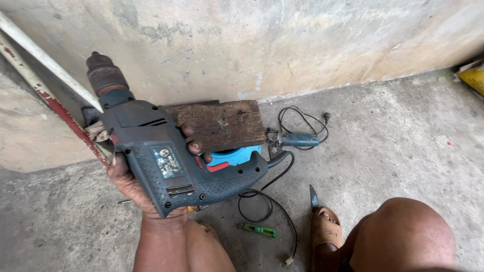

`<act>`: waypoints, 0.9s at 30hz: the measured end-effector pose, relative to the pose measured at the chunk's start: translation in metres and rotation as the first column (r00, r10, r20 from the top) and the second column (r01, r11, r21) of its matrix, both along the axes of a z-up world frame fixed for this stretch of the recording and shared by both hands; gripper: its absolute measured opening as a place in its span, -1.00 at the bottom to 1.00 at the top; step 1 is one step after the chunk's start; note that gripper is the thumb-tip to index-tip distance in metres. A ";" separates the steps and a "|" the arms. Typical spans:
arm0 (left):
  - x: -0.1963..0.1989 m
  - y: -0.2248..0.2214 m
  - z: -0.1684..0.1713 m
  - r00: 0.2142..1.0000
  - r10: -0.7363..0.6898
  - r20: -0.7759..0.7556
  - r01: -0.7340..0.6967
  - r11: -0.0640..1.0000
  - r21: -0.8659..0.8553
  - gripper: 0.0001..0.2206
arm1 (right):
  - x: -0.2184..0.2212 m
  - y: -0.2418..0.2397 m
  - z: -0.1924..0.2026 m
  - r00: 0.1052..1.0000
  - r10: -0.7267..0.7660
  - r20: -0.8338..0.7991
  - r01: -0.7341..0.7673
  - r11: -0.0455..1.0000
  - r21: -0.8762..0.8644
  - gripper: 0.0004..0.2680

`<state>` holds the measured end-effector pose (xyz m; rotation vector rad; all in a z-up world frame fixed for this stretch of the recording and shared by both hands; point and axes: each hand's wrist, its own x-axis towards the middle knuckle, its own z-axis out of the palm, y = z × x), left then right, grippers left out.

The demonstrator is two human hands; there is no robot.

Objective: A person is using a screwdriver to disassemble and repair an electric hand drill on the floor.

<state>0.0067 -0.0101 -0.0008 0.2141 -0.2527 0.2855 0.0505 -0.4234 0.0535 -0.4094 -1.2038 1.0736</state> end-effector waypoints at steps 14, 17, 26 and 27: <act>-0.001 0.000 -0.004 0.848 -0.340 0.408 0.392 0.918 -0.051 -0.16 | 0.084 -0.026 -0.073 -0.087 -0.717 0.692 0.836 -0.431 -0.340 -0.74; -0.003 0.003 -0.006 0.839 -0.351 0.415 0.405 0.913 -0.045 -0.15 | 0.075 -0.009 -0.060 -0.125 -0.716 0.687 0.836 -0.449 -0.316 -0.74; -0.006 0.000 -0.014 0.838 -0.398 0.374 0.444 0.895 -0.044 -0.12 | 0.063 0.005 -0.060 -0.147 -0.540 0.829 0.810 -0.546 -0.212 -0.65; -0.007 0.000 -0.015 0.837 -0.405 0.368 0.451 0.892 -0.043 -0.11 | 0.063 0.004 -0.061 -0.155 -0.557 0.816 0.815 -0.539 -0.214 -0.62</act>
